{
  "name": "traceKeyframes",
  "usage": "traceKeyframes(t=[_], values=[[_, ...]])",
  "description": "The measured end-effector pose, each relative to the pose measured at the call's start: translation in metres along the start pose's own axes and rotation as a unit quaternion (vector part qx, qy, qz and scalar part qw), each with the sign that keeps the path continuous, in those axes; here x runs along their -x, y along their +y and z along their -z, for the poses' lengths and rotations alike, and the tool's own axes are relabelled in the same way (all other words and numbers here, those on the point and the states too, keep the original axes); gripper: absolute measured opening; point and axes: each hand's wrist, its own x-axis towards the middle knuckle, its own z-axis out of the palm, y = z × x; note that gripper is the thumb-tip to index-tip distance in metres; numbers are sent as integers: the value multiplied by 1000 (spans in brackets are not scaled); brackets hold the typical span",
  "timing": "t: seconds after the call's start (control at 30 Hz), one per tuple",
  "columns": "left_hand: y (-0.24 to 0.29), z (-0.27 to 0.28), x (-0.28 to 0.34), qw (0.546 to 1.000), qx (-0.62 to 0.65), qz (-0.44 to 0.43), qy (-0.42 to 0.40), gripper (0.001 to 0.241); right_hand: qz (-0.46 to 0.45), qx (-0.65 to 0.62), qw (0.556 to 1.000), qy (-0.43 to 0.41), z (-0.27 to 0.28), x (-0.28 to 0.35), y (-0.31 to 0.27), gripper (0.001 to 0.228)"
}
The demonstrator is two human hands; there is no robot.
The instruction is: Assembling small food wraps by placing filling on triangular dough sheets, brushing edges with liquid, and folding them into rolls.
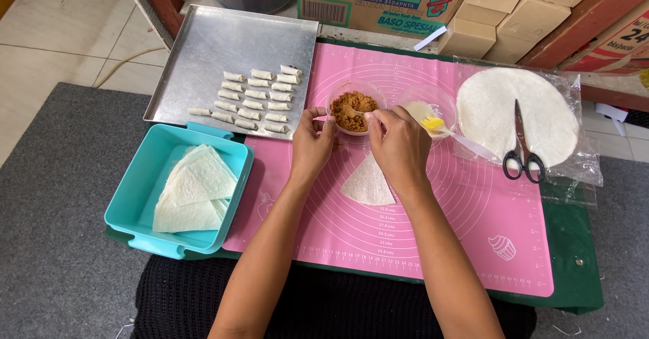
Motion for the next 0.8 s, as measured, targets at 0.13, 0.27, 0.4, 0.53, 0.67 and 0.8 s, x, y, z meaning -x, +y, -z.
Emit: traceKeyframes(t=[0.13,0.27,0.4,0.53,0.67,0.8], values=[[-8,3,-3,1000,25,14,-2,30,12,-6,1000,-9,0,5,-3,16],[-15,2,-7,998,57,39,3,29,19,10,1000,14,5,13,-5,13],[-20,4,-9,997,66,45,-1,29,36,10,999,8,-5,15,6,11],[-25,5,-12,996,76,43,-4,28,64,49,996,22,0,11,2,12],[-24,4,-13,996,81,47,-2,26,59,55,996,28,7,8,4,12],[-22,4,-12,995,84,47,-4,25,42,50,998,3,3,12,7,11]])
